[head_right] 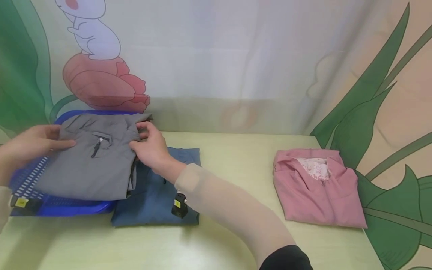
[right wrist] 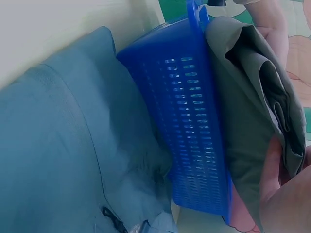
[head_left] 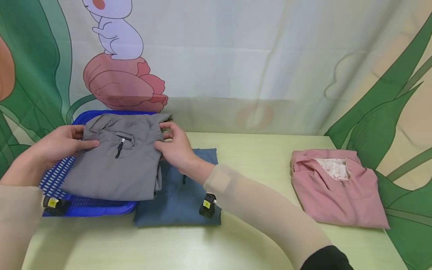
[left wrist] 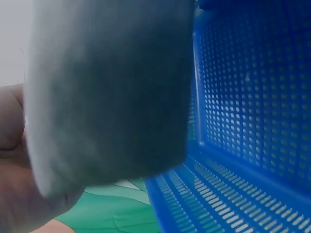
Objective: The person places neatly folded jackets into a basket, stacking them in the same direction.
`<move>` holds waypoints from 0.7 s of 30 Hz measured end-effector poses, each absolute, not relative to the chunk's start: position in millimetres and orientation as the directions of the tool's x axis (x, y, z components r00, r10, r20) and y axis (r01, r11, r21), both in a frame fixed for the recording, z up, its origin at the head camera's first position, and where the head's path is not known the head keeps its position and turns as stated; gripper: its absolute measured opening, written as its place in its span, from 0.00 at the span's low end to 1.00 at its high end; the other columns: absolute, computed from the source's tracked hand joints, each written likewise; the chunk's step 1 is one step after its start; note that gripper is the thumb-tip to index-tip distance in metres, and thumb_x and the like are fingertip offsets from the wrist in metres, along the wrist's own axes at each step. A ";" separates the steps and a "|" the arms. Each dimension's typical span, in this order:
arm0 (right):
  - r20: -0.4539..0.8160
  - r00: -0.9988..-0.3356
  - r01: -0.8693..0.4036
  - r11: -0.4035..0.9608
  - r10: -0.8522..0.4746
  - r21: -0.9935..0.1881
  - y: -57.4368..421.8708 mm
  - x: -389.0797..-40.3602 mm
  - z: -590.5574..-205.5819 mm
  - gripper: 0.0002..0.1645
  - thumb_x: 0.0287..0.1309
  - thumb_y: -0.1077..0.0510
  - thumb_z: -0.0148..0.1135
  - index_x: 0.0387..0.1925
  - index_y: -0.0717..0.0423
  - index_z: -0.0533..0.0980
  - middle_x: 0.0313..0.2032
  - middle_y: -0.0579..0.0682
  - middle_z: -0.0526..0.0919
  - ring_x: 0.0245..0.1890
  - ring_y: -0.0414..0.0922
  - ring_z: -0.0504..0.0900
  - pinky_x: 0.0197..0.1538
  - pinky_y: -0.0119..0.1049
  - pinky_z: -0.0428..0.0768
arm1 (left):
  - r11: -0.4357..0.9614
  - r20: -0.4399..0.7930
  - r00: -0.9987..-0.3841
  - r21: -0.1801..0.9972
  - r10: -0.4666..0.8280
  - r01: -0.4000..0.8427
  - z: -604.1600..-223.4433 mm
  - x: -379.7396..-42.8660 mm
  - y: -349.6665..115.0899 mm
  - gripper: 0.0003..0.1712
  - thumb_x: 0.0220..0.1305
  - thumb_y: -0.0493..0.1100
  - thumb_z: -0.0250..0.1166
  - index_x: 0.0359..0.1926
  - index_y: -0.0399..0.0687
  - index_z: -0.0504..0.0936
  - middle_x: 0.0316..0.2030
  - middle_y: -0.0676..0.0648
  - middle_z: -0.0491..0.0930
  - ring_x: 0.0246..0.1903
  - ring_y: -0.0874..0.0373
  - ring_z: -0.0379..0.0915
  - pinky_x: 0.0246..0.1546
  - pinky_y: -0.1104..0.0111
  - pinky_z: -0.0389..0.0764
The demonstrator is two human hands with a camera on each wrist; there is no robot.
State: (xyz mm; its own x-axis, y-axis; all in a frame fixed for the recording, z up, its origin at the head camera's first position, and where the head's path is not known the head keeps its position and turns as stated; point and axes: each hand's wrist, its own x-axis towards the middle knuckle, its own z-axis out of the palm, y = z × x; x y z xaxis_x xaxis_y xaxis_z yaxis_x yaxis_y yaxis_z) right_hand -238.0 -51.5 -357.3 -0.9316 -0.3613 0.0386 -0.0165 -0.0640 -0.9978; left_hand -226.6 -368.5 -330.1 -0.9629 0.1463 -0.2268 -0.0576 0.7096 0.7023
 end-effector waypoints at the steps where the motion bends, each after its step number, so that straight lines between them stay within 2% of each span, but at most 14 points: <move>1: 0.037 -0.932 -0.014 -0.066 -0.360 -0.998 -53.6 -238.6 -358.0 0.29 0.67 0.71 0.60 0.67 0.52 0.70 0.42 0.50 0.79 0.35 0.45 0.83 0.35 0.48 0.85 | 0.711 -0.242 -0.959 0.700 0.147 -0.068 -329.3 -226.3 -369.7 0.47 0.77 0.53 0.60 0.74 0.21 0.50 0.69 0.22 0.57 0.62 0.38 0.67 0.54 0.54 0.79; 2: 0.034 -0.933 -0.011 -0.066 -0.359 -0.998 -55.5 -239.2 -358.3 0.29 0.67 0.71 0.61 0.66 0.53 0.70 0.41 0.50 0.78 0.34 0.45 0.83 0.35 0.47 0.85 | 0.716 -0.249 -0.958 0.694 0.144 -0.073 -329.5 -226.5 -370.8 0.46 0.77 0.52 0.60 0.73 0.19 0.51 0.67 0.21 0.58 0.63 0.35 0.63 0.54 0.51 0.78; 4: 0.027 -0.935 -0.007 -0.059 -0.355 -0.998 -59.6 -240.7 -359.5 0.29 0.67 0.71 0.61 0.66 0.53 0.71 0.41 0.50 0.78 0.34 0.45 0.82 0.34 0.46 0.85 | 0.731 -0.256 -0.957 0.678 0.136 -0.077 -330.2 -227.1 -372.9 0.39 0.78 0.51 0.59 0.64 0.17 0.57 0.57 0.22 0.63 0.58 0.34 0.64 0.50 0.50 0.78; 5: 0.023 -0.936 -0.004 -0.054 -0.352 -0.999 -61.6 -241.4 -360.1 0.28 0.66 0.71 0.61 0.66 0.53 0.71 0.41 0.50 0.78 0.34 0.44 0.82 0.34 0.47 0.86 | 0.739 -0.265 -0.954 0.669 0.142 -0.077 -330.4 -227.2 -373.9 0.44 0.78 0.51 0.59 0.70 0.16 0.52 0.63 0.20 0.59 0.62 0.32 0.61 0.53 0.49 0.78; 8: 0.015 -0.938 -0.003 -0.034 -0.347 -0.999 -67.5 -242.7 -361.6 0.28 0.66 0.71 0.62 0.66 0.53 0.72 0.41 0.49 0.77 0.33 0.43 0.81 0.37 0.52 0.86 | 0.760 -0.262 -0.955 0.647 0.140 -0.066 -335.0 -228.5 -377.2 0.35 0.78 0.49 0.59 0.63 0.20 0.60 0.54 0.26 0.63 0.55 0.36 0.63 0.47 0.53 0.79; 9: 0.012 -0.938 -0.004 -0.025 -0.346 -1.000 -69.3 -242.9 -362.0 0.28 0.67 0.70 0.62 0.66 0.53 0.72 0.41 0.49 0.77 0.33 0.43 0.81 0.37 0.52 0.85 | 0.766 -0.263 -0.955 0.640 0.137 -0.066 -336.4 -228.9 -378.4 0.34 0.78 0.49 0.59 0.63 0.20 0.61 0.55 0.25 0.64 0.55 0.35 0.64 0.48 0.52 0.79; 11: 0.011 -0.938 -0.006 -0.013 -0.346 -1.000 -72.7 -243.4 -363.0 0.28 0.67 0.70 0.62 0.66 0.54 0.72 0.41 0.48 0.76 0.32 0.43 0.80 0.35 0.50 0.85 | 0.767 -0.275 -0.951 0.638 0.141 -0.071 -339.0 -229.3 -381.5 0.38 0.78 0.48 0.59 0.70 0.19 0.57 0.62 0.23 0.62 0.61 0.32 0.62 0.54 0.45 0.78; 15: 0.002 -0.941 0.001 -0.009 -0.337 -1.000 -78.1 -243.8 -365.2 0.27 0.67 0.70 0.63 0.65 0.54 0.73 0.40 0.48 0.77 0.31 0.43 0.79 0.30 0.43 0.84 | 0.760 -0.308 -0.938 0.644 0.160 -0.082 -343.7 -231.4 -387.0 0.36 0.79 0.46 0.57 0.69 0.19 0.57 0.64 0.20 0.60 0.61 0.26 0.64 0.57 0.40 0.75; 17: -0.006 -0.941 0.013 -0.020 -0.339 -1.000 -80.7 -243.6 -366.6 0.27 0.66 0.71 0.63 0.64 0.55 0.73 0.39 0.48 0.78 0.30 0.43 0.79 0.33 0.47 0.86 | 0.760 -0.335 -0.926 0.644 0.172 -0.092 -345.4 -232.3 -389.6 0.39 0.79 0.45 0.57 0.71 0.16 0.53 0.67 0.18 0.56 0.64 0.24 0.61 0.58 0.39 0.74; 21: -0.018 -0.938 0.036 -0.043 -0.346 -0.998 -85.9 -242.7 -369.3 0.27 0.65 0.72 0.63 0.63 0.56 0.73 0.39 0.51 0.79 0.30 0.43 0.80 0.43 0.61 0.84 | 0.766 -0.378 -0.910 0.632 0.171 -0.118 -348.1 -233.6 -393.8 0.40 0.79 0.44 0.57 0.71 0.15 0.51 0.67 0.17 0.52 0.64 0.22 0.59 0.58 0.38 0.73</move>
